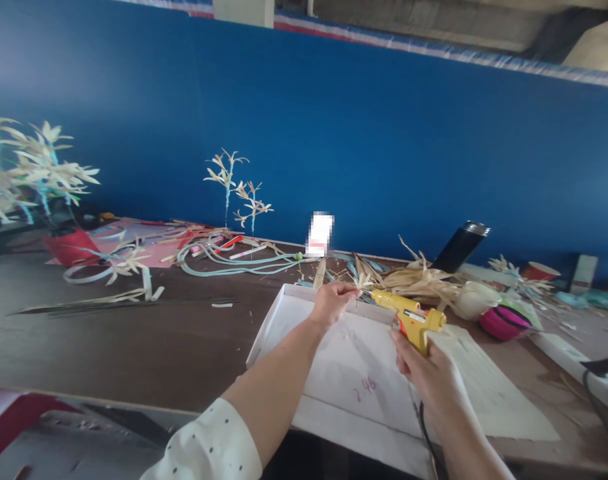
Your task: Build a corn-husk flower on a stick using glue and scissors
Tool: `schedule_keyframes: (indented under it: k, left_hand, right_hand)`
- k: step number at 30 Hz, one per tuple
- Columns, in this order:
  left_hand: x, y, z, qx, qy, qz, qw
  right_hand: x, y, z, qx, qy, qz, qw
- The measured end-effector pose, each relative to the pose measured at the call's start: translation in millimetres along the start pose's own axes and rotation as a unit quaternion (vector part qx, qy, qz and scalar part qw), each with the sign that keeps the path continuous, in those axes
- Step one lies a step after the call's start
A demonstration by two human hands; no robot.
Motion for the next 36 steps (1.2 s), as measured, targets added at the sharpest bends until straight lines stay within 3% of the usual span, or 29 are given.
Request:
schedule_keyframes:
  k: [9, 36]
  left_hand:
    - [1.3, 1.0, 0.6, -0.005, 0.006, 0.025, 1.000]
    - [2.9, 0.5, 0.3, 0.001, -0.001, 0.018, 1.000]
  right_hand:
    - [-0.5, -0.4, -1.4, 0.006, 0.005, -0.003, 1.000]
    - [-1.7, -0.5, -1.2, 0.003, 0.000, -0.007, 1.000]
Point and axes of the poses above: each hand's wrist, its own y-axis away from the middle knuckle, its own z-axis out of the back of the hand, x = y × z, the point moved 8 cm from there along -y, towards the middle knuckle, and after that the axes turned 11 degrees about x, right-handed, at the moved point
